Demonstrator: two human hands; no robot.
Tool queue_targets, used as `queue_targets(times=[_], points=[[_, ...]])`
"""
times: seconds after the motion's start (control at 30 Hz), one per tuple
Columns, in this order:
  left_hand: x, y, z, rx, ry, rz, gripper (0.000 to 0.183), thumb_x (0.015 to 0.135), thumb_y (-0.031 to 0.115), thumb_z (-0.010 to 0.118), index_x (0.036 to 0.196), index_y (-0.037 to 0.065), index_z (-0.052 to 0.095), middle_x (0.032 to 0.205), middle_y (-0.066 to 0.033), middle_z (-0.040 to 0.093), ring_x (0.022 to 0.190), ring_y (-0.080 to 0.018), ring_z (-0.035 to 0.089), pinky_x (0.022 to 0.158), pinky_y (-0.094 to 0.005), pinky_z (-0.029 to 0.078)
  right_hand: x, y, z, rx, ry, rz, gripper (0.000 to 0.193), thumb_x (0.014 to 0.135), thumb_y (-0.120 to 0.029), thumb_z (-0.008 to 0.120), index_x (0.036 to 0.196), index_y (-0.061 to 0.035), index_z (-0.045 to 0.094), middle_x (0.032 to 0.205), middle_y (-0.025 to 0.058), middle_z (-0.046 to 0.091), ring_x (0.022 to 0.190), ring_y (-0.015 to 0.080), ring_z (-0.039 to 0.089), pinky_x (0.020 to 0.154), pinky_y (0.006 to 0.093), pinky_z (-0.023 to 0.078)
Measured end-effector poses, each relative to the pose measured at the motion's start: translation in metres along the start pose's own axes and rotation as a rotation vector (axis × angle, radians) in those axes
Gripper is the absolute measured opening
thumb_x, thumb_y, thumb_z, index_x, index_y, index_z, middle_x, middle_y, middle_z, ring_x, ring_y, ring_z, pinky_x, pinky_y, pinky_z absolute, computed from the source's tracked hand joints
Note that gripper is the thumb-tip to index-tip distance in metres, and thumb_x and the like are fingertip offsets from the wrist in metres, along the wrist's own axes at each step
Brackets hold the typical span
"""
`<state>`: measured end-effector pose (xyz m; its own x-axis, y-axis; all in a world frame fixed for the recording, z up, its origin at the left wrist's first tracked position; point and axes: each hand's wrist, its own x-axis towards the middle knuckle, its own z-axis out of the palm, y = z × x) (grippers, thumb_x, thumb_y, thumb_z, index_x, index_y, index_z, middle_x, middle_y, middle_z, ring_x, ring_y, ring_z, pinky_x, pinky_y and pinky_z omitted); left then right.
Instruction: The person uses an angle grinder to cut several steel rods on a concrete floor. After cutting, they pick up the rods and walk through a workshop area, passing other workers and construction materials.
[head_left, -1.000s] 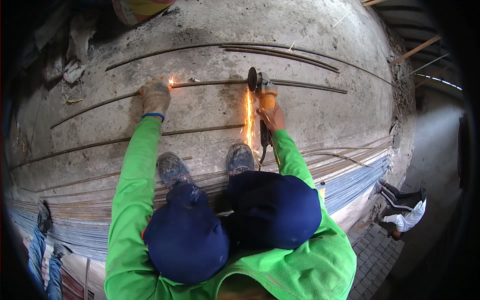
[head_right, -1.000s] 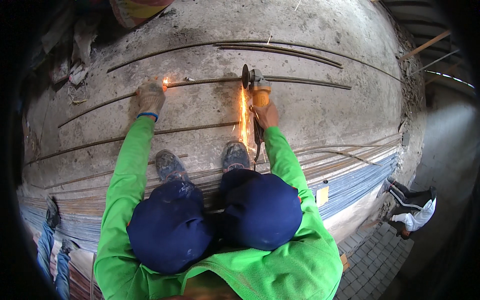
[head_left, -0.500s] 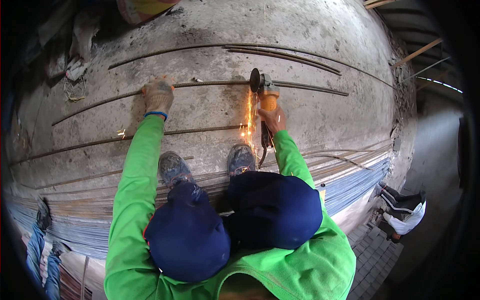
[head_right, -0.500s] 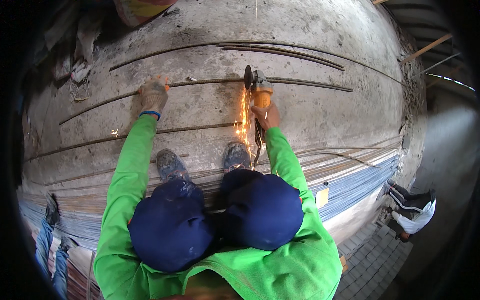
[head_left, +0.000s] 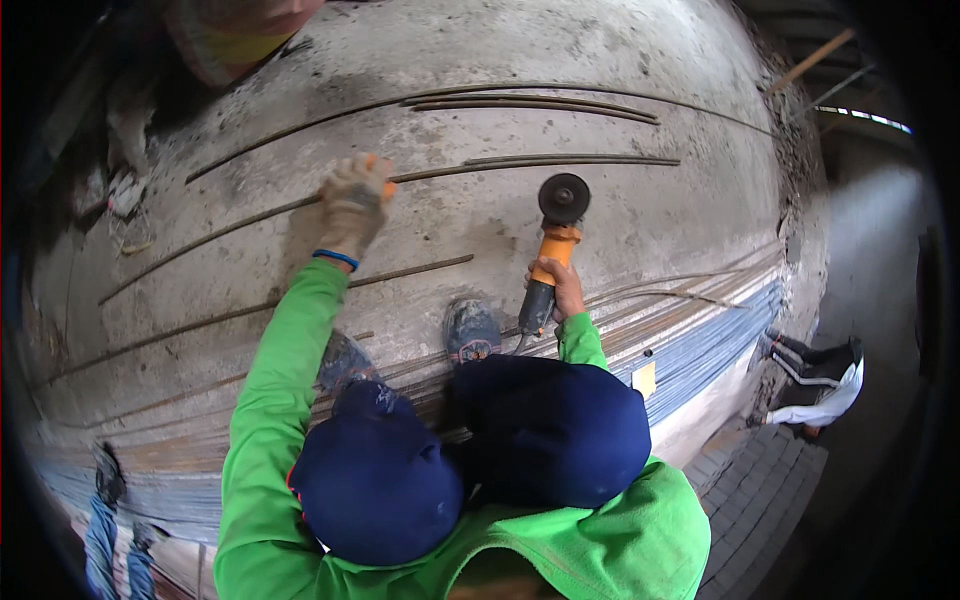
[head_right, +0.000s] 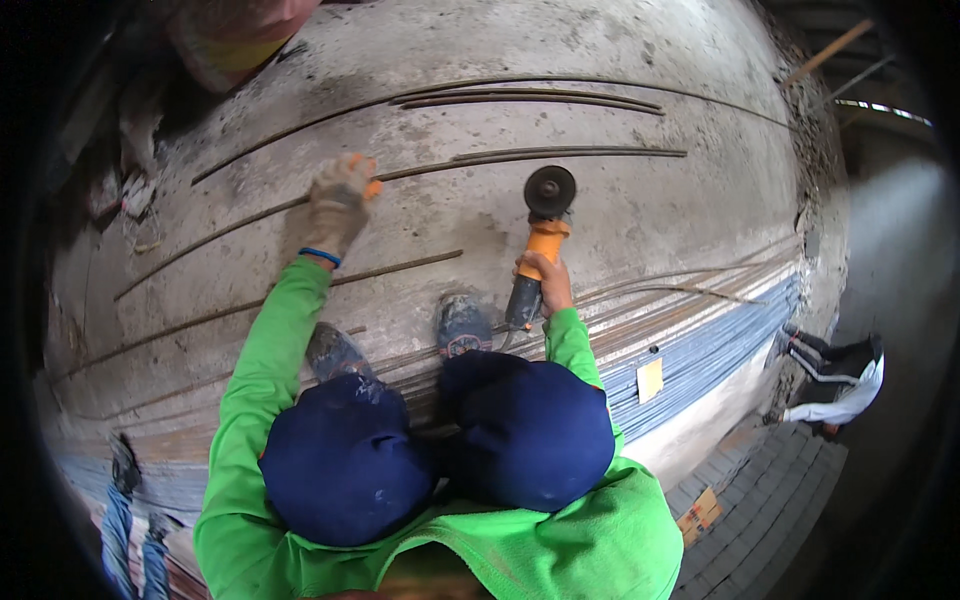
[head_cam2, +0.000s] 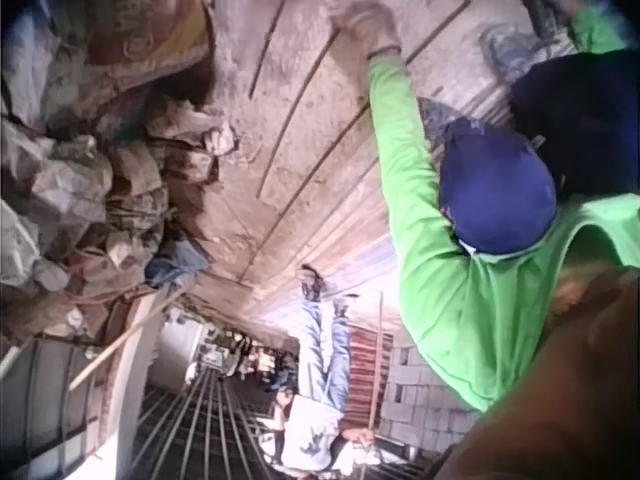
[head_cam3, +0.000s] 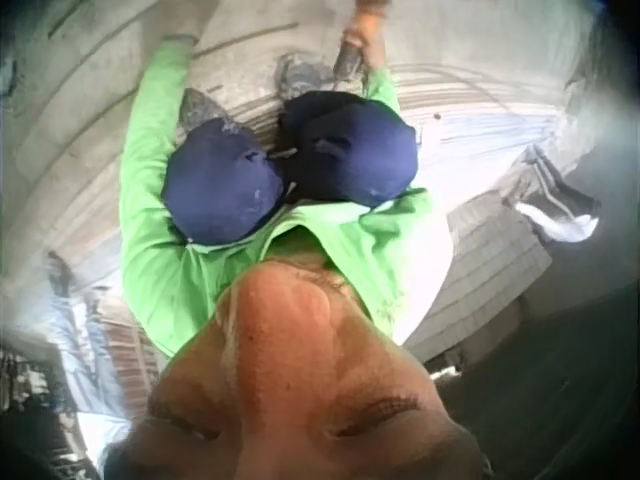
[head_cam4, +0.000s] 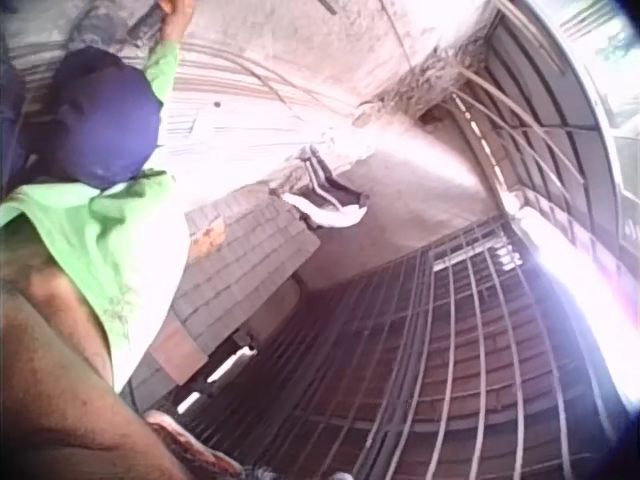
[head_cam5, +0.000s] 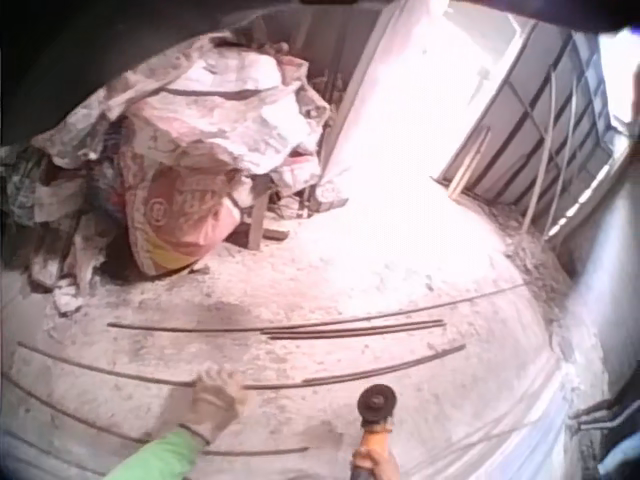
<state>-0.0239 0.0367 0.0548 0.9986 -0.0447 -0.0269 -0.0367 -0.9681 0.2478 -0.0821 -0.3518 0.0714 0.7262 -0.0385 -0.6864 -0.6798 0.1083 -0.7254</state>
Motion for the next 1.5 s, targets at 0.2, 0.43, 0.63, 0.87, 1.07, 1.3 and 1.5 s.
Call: queue_targets(times=[0.2,0.43,0.63,0.87,1.07,1.3,1.5], points=[[0.037,0.122,0.016,-0.48,-0.448,0.197,0.035,0.093,0.028,0.07,0.12,0.007,0.064,0.106,-0.014,0.07,0.092,-0.0301,0.067,0.073,-0.0405,0.053,-0.005,0.037,-0.059,0.622,-0.042,-0.082,0.057,0.083,-0.034,0.075,0.124,-0.0011,0.052,0.102,0.0101,0.065,0.085,0.0226,0.068,0.078,0.0411,0.061],[-0.075,0.241,-0.015,-0.747,-0.628,0.217,0.08,0.077,0.027,0.082,0.139,-0.005,0.042,0.087,-0.0242,0.067,0.077,-0.04,0.069,0.065,-0.0448,0.053,0.012,0.017,-0.043,0.895,0.01,-0.187,0.057,0.08,-0.034,0.08,0.119,-0.0019,0.053,0.099,0.0092,0.061,0.088,0.0212,0.065,0.083,0.0392,0.059],[-0.083,0.212,0.021,-0.719,-0.566,0.294,0.066,0.086,0.022,0.073,0.14,-0.002,0.041,0.085,-0.0274,0.066,0.073,-0.0445,0.068,0.059,-0.048,0.053,0.025,0.034,-0.017,0.973,-0.016,-0.116,0.05,0.081,-0.031,0.078,0.113,0.0007,0.057,0.098,0.011,0.062,0.09,0.0235,0.066,0.083,0.0386,0.059],[-0.082,0.191,0.008,-0.633,-0.526,0.205,0.06,0.088,0.029,0.073,0.134,-0.001,0.047,0.089,-0.0232,0.07,0.078,-0.0437,0.07,0.064,-0.0516,0.055,0.021,0.027,0.016,0.942,0.04,-0.09,0.049,0.082,-0.033,0.077,0.112,-0.0009,0.055,0.094,0.0119,0.062,0.083,0.0243,0.065,0.083,0.0405,0.059],[-0.075,0.199,-0.003,-0.595,-0.524,0.16,0.057,0.086,0.024,0.073,0.13,-0.004,0.05,0.095,-0.0257,0.069,0.08,-0.0435,0.069,0.066,-0.051,0.054,0.026,0.034,0.01,0.956,-0.011,-0.072,0.05,0.081,-0.035,0.078,0.111,-0.0012,0.057,0.094,0.0116,0.064,0.086,0.0243,0.066,0.086,0.0396,0.058],[-0.077,0.198,0.008,-0.512,-0.094,0.4,0.057,0.086,0.02,0.076,0.132,-0.005,0.053,0.11,-0.0242,0.064,0.093,-0.0389,0.067,0.075,-0.0463,0.054,0.037,0.031,0.01,1.039,0.129,-0.018,0.045,0.081,-0.03,0.081,0.111,-0.0066,0.056,0.09,0.0093,0.066,0.081,0.0232,0.068,0.076,0.0389,0.059],[-0.086,0.192,0.053,-0.83,-0.286,0.107,0.056,0.088,0.017,0.076,0.134,-0.003,0.052,0.105,-0.0192,0.068,0.088,-0.0315,0.07,0.076,-0.0401,0.056,0.035,0.037,0.017,0.931,0.126,-0.075,0.047,0.079,-0.036,0.081,0.105,-0.0031,0.061,0.09,0.0097,0.067,0.082,0.0203,0.067,0.077,0.0358,0.058]])
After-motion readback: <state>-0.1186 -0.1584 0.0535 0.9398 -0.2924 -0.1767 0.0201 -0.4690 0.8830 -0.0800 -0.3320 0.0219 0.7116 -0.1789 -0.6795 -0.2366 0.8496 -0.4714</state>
